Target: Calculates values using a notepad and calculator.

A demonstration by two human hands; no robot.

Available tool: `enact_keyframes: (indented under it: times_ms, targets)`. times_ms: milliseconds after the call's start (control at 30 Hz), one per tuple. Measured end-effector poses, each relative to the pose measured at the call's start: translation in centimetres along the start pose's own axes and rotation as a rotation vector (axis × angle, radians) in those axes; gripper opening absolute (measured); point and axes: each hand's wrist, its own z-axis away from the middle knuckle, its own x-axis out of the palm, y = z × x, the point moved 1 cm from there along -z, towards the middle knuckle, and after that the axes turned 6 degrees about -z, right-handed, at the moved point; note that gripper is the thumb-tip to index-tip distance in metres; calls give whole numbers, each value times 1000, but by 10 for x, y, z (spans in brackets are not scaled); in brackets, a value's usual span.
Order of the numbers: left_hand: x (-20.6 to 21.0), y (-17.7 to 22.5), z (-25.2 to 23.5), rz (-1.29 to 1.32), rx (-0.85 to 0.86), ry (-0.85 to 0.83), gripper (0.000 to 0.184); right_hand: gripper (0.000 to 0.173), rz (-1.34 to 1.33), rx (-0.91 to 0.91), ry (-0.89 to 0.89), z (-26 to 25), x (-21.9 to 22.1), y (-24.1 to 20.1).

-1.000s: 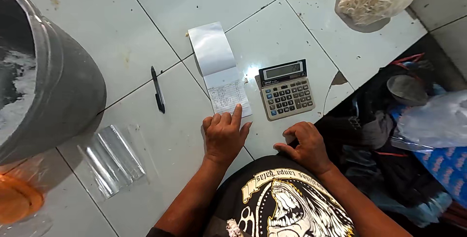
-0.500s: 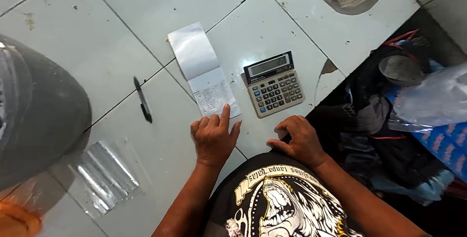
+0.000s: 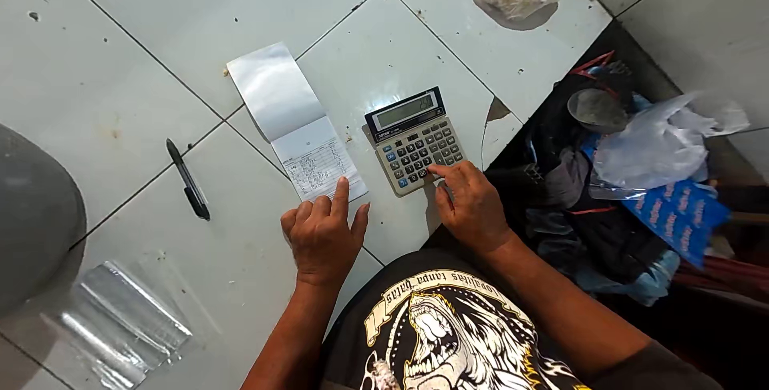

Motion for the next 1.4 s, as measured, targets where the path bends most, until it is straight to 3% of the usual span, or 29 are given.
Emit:
enact_keyframes:
  times_ms: [667,867,1100,1267,1400]
  targets:
    - [1,-1,0,12,1,0,59,41,56,-22,-147,-34,-3,-10]
    - [0,-1,0,18,0,0,59,38,54,34,-3,-17,-30,13]
    - [0,-1,-2,4,17,4,60,36,68,58,-121,-11,-17,13]
    - [-1,0,-3,-8,27,14,59,31,-122,-1,1,18,-18,17]
    - [-2,0,-2,4,20,57,56,33,-352,17,-183,65,-9,29]
